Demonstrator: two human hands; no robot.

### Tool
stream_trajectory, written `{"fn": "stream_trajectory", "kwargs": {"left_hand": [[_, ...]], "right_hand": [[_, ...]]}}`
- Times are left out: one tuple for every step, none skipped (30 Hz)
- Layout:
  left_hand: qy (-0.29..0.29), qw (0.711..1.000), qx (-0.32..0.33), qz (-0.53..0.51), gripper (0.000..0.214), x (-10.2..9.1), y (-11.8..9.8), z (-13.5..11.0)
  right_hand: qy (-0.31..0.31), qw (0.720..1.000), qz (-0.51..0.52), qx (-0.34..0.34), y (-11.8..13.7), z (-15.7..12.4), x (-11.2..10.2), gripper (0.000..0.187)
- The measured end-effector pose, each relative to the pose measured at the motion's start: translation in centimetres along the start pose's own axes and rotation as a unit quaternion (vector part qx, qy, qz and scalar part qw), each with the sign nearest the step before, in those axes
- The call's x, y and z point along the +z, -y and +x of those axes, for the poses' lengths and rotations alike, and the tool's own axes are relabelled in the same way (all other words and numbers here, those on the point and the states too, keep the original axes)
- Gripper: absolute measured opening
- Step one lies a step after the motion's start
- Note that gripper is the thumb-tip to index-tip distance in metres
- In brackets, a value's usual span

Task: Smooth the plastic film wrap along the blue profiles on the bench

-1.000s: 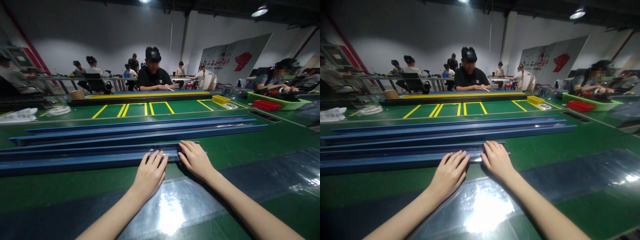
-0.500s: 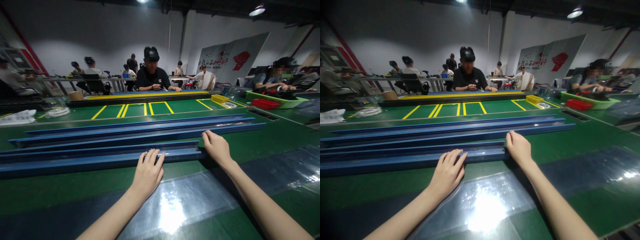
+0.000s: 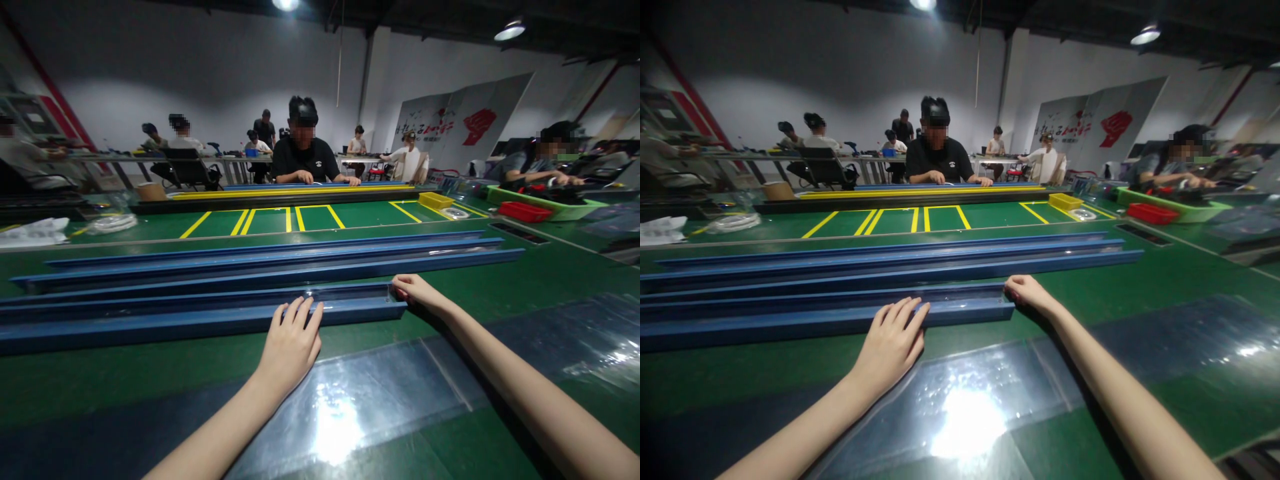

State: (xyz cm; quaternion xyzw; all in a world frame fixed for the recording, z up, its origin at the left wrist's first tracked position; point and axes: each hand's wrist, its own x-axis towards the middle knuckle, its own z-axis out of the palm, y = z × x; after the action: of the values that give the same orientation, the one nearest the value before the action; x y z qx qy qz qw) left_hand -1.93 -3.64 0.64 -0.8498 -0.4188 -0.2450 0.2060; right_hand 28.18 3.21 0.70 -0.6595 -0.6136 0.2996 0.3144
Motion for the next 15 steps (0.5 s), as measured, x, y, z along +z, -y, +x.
{"fn": "stream_trajectory", "kwargs": {"left_hand": [[-0.002,1.0,0.0,0.002,0.036,-0.01,0.0,0.0],[-0.004,1.0,0.0,0.003,0.035,-0.02,0.0,0.01],[-0.006,1.0,0.001,0.003,0.035,-0.03,0.0,0.01],[-0.008,1.0,0.002,0.002,0.035,-0.05,-0.01,0.02],[-0.01,1.0,0.003,0.001,0.034,-0.06,-0.01,0.03],[-0.011,1.0,0.005,0.0,0.033,-0.07,-0.01,0.04],[-0.013,1.0,0.007,0.001,0.033,-0.07,-0.01,0.04],[-0.013,1.0,0.008,0.003,0.033,-0.08,0.0,0.05],[-0.013,1.0,0.011,0.006,0.033,-0.08,0.03,0.07],[-0.013,1.0,0.015,0.009,0.032,-0.1,0.09,0.11],[-0.013,1.0,0.022,0.012,0.032,-0.13,0.18,0.17],[-0.013,0.999,0.03,0.014,0.031,-0.2,0.3,0.27],[-0.011,0.999,0.04,0.016,0.03,-0.31,0.46,0.42],[-0.004,0.999,0.049,0.016,0.029,-0.46,0.63,0.62],[0.005,0.998,0.057,0.016,0.027,-0.65,0.82,0.88]], "right_hand": [[0.016,1.0,0.025,-0.006,-0.16,-0.12,-0.12,0.025],[0.029,0.998,0.047,-0.011,-0.33,-0.23,-0.2,0.026],[0.039,0.997,0.065,-0.015,-0.47,-0.31,-0.24,0.026],[0.044,0.996,0.08,-0.018,-0.6,-0.36,-0.23,0.026],[0.047,0.994,0.092,-0.021,-0.68,-0.38,-0.18,0.024],[0.049,0.993,0.102,-0.023,-0.74,-0.37,-0.11,0.023],[0.048,0.992,0.111,-0.024,-0.76,-0.35,-0.02,0.021],[0.047,0.992,0.119,-0.024,-0.75,-0.32,0.06,0.019],[0.046,0.991,0.126,-0.025,-0.73,-0.29,0.14,0.018],[0.044,0.99,0.134,-0.025,-0.69,-0.27,0.2,0.017],[0.044,0.989,0.141,-0.027,-0.66,-0.26,0.23,0.017],[0.043,0.988,0.148,-0.028,-0.63,-0.25,0.25,0.017],[0.043,0.986,0.155,-0.031,-0.6,-0.25,0.25,0.016],[0.044,0.985,0.161,-0.035,-0.6,-0.25,0.24,0.017],[0.045,0.984,0.167,-0.039,-0.6,-0.25,0.22,0.017]]}}
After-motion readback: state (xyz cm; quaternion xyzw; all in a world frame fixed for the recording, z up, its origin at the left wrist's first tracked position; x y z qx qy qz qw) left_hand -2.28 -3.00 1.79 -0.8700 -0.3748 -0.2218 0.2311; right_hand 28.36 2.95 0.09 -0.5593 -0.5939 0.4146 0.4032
